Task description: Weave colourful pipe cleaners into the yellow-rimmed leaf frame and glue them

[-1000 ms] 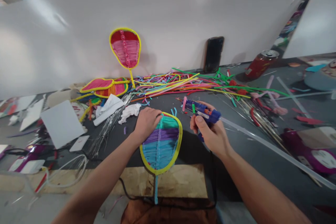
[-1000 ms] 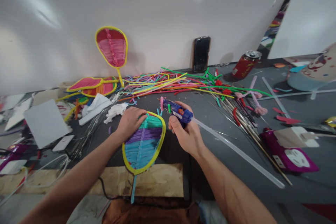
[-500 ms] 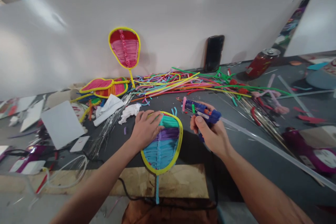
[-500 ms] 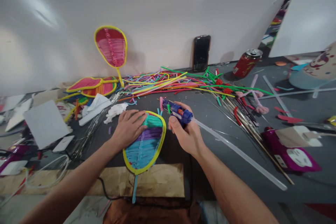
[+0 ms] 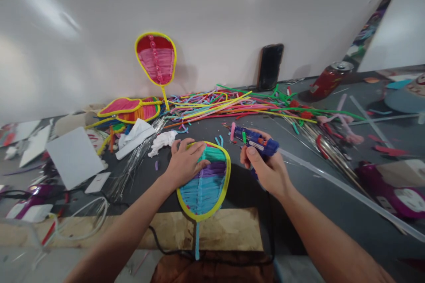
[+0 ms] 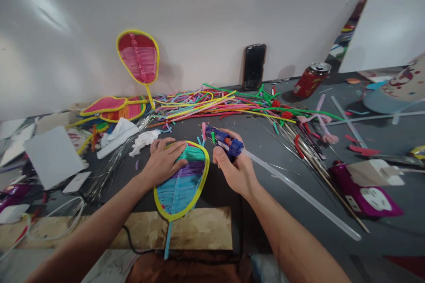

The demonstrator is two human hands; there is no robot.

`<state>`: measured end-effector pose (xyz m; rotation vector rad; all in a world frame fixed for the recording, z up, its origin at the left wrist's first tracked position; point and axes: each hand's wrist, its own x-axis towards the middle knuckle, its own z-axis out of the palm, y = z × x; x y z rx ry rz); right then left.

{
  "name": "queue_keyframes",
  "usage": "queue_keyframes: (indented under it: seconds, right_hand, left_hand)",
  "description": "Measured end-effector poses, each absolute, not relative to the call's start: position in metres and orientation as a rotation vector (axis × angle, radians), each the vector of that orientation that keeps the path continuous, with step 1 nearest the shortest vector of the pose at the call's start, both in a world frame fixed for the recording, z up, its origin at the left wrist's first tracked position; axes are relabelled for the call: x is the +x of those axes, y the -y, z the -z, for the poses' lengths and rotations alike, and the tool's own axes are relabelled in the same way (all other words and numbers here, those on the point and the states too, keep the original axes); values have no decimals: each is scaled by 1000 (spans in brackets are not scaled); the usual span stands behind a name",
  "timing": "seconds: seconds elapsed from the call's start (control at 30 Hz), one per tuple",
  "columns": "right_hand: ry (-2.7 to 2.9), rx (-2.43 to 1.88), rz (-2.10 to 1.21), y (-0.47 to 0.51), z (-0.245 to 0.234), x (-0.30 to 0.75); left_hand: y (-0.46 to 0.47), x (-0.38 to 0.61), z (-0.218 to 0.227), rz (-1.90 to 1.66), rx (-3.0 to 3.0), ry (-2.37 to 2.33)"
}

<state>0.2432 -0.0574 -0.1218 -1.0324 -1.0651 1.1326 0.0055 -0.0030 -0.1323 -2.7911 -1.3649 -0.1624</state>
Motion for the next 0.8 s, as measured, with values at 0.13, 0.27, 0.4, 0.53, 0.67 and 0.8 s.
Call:
queue_keyframes:
  seconds: [0.13,0.27,0.4,0.53,0.67,0.8]
  right_hand:
    - [1083,-1045,-1118,57,122,244]
    - [1102,-1046,-1108,57,124,245]
    - [1102,-1029,-1115,58,126,245]
    - [1115,-1052,-1109,58,123,245]
    - [1097,-1066,-1116,58,120,245]
    - [1082,-1059,-1122,58,119,244]
  left_hand:
    - [0,2,130,193,-2864,1389]
    - [-2,-4,130,252,-2876,1461]
    - [0,-3,134,214,-2819,1424]
    - [2,2,137,144,-2775,1390]
    - [1,5,137,120,-2755,1373]
    - [1,6,134,128,-2753,1390]
